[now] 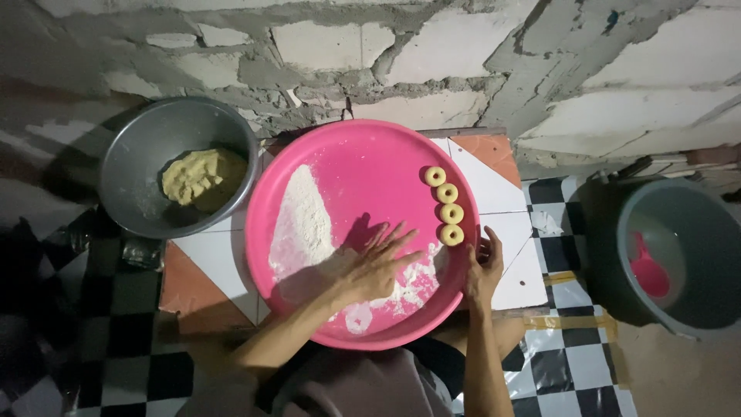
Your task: The person is taking pieces of dough from a bowl, rolling them into balls, and then shaping them into small ring-shaped donuts on a pink tray.
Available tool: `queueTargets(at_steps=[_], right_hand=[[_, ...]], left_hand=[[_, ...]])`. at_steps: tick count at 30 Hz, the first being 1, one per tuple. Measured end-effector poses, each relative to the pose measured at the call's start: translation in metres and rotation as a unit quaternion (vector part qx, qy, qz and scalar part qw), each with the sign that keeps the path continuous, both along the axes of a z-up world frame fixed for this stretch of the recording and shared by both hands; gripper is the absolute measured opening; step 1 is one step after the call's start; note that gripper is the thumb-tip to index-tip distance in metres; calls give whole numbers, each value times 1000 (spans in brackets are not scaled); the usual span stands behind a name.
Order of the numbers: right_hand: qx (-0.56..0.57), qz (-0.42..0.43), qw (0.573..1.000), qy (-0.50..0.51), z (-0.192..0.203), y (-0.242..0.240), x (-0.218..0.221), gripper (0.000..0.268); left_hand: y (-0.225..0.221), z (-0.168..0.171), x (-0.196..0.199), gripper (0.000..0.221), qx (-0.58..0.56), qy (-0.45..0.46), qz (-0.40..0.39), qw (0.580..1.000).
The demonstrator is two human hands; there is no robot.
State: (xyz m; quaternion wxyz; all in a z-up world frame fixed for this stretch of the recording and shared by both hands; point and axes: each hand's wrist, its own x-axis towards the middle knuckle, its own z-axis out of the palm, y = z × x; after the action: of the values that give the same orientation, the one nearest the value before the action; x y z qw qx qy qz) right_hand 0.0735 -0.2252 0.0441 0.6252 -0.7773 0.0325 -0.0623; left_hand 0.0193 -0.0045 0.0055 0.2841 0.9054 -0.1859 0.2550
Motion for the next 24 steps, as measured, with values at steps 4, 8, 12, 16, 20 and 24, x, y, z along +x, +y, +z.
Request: queueTargets(at_steps=[4, 8, 12, 16, 20, 24], right_hand=[[-12, 13, 1000, -7, 1, -2, -2, 55], [1, 11, 1000, -6, 20, 5, -5, 53], [9, 14, 1000, -10, 4, 2, -2, 54], [8, 23, 1000, -10, -5, -4, 1, 55], [-21, 33, 999, -6, -7, -6, 1, 57], [-14, 25, 1000, 1, -10, -5, 5, 57]], left_hand=[[26, -14, 22, 48, 87, -42, 106, 990], [26, -53, 15, 48, 97, 114, 252, 956], [-16, 19, -14, 55, 24, 253, 86, 963], [2, -9, 18, 52, 113, 95, 60, 987], [44, -33, 40, 59, 146, 70, 277, 947], [26, 26, 2, 55, 138, 179, 176, 958]])
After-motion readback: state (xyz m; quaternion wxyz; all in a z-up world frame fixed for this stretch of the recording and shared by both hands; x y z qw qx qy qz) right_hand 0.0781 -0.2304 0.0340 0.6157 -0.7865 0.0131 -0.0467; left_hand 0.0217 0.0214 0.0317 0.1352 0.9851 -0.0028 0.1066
